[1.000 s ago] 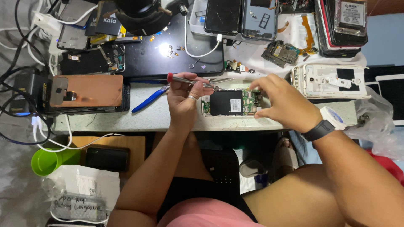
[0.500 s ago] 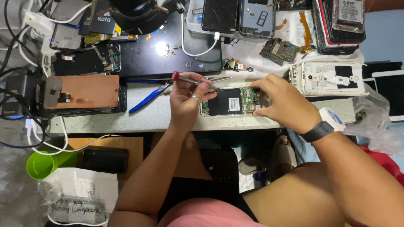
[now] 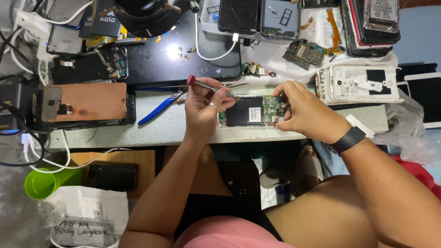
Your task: The person is repairing a mobile phone motherboard. They use a screwdriver to remove screws and a pair of pliers to disconnect a ribbon cable, then lift the motherboard out of the phone casing.
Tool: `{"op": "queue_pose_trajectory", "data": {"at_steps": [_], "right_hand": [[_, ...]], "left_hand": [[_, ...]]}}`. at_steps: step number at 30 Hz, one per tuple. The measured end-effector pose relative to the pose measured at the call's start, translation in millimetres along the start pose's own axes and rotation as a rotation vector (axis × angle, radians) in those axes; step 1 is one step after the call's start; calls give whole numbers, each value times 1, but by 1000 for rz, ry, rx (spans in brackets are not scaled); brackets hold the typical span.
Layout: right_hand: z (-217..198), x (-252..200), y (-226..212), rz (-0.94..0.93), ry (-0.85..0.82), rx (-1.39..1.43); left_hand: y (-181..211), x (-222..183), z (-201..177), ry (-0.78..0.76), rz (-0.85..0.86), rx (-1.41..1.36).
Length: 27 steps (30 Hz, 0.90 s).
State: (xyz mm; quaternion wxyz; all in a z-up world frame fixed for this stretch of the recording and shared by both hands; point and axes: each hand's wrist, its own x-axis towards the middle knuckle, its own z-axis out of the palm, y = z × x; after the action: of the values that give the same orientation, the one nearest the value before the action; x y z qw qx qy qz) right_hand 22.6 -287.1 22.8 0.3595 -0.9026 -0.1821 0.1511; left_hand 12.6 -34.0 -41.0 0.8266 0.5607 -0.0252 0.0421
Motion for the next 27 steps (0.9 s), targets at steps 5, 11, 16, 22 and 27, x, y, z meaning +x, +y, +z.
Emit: {"op": "queue_pose_trajectory", "data": {"at_steps": [5,11,16,22,27], "right_hand": [[-2,1,2,14,-24,67],[-4,1,13,73,-88,229],[-1,1,22,72,-100,264],[-1,1,23,63,-123,356],[2,1,19,82,-67,234]], "left_hand": [[-2,-1,-1,-19,29,21],[-4,-3,1,-19,51,55],[-4,-3,1,-8,22,47],[-5,-2,0,-12,25,43],[-6,-2,0,-19,51,53]]}}
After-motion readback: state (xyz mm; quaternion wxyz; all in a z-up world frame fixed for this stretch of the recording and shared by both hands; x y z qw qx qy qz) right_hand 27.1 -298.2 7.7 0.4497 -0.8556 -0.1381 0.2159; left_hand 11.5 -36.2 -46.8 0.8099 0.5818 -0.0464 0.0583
